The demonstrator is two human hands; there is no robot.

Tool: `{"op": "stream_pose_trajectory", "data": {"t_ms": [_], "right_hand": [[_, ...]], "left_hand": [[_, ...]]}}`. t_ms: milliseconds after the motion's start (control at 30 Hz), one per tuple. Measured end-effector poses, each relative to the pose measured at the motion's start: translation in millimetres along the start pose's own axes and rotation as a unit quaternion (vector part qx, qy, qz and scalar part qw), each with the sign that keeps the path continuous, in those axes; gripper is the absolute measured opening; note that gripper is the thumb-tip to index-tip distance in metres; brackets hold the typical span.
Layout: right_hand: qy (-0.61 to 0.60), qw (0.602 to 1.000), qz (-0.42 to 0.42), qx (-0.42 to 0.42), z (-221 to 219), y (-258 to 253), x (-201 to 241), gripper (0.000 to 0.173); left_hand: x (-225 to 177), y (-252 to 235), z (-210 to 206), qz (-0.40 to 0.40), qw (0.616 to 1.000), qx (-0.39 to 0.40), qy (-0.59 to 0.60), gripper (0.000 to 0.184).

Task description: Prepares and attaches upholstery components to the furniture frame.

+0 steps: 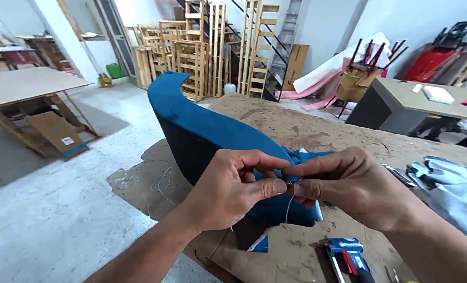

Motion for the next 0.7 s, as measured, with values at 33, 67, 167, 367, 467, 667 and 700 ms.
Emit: {"op": "stream_pose_trajectory", "data": {"t_ms": [33,67,167,367,467,667,700], "right_hand": [[0.032,0.999,0.000,-0.012,-6,-3,0,0.019],[0.064,0.998,-0.004,-0.021,-12,-5,0,0.019],[0.159,0.985,-0.040,-0.047,-25,-7,2,0.017],[0.276,0.956,-0.079,-0.065,-35,-1,8,0.012],[0.343,0.937,-0.020,-0.059,-34,2,10,0.009],[0.452,0.886,0.091,-0.047,-44,5,16,0.015],[0.456,0.884,0.092,-0.044,-44,5,16,0.016]], "left_hand": [[6,0,8,-0.011,1.000,0.006,-0.007,0.026],[13,1,14,-0.025,1.000,0.011,-0.010,0.025],[33,3,23,-0.062,0.997,0.031,-0.016,0.022],[54,8,23,-0.175,0.982,0.052,-0.044,0.010],[55,7,27,-0.199,0.973,0.082,-0.078,0.008],[54,-4,40,-0.209,0.959,0.173,-0.087,0.011],[54,-5,42,-0.207,0.957,0.186,-0.086,0.011]]}}
Point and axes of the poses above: each hand's wrist, its own y-axis away from the middle knuckle, its own z-axis out of the back of the hand, x = y × z, the point moved 3 cm from there along -y, towards the middle knuckle, and after that the axes turned 10 degrees about y, right-handed, at the moved point
